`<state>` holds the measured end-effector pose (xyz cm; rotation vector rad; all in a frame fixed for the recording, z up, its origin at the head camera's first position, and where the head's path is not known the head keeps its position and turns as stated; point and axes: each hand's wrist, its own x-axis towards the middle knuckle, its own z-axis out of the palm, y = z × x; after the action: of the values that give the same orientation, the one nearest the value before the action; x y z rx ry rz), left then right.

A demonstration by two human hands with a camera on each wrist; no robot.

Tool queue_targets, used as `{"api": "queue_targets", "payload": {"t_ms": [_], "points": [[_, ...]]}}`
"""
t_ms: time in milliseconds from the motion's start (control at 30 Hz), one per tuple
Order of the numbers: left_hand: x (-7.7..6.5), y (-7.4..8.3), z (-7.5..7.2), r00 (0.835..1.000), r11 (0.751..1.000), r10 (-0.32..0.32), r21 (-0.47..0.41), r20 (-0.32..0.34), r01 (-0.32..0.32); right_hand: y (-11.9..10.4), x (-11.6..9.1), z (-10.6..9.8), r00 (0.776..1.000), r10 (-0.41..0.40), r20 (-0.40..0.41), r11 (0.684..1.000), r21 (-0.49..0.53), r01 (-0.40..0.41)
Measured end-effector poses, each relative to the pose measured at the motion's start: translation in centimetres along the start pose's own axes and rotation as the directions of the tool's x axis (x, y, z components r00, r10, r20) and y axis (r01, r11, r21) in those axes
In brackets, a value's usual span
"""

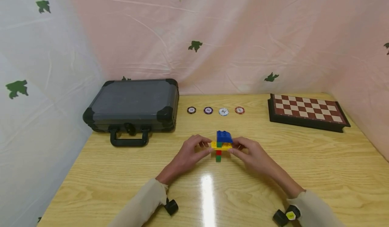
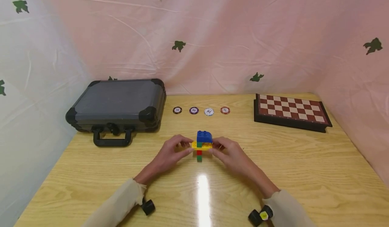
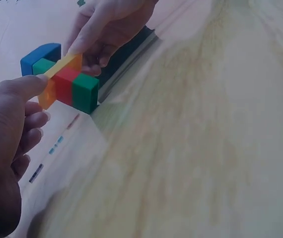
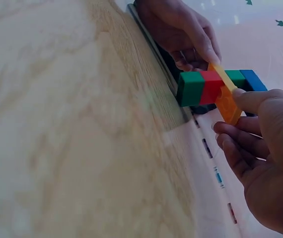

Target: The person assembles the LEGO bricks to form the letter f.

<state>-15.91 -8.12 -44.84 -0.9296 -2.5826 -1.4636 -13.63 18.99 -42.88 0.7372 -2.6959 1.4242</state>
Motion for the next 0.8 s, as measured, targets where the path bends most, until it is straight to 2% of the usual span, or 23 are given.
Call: {"api": "queue_targets", "payload": {"t_ms": [333,800], "points": [[1.2,-0.2,0.3,0.996,0.996,-0.082,-0.034,-0.027,0.082,0.3,1.0,-0.3,0.990,0.138,0.022,0.990,0.040,-0.139],[2.6,-0.1,0.8,0.980,0.981,-0.193,-0.022,-0.050,0.192,1.2,2.4,-0.7,0.973,0.223,0.057,0.970,0.085,-0.228]]}}
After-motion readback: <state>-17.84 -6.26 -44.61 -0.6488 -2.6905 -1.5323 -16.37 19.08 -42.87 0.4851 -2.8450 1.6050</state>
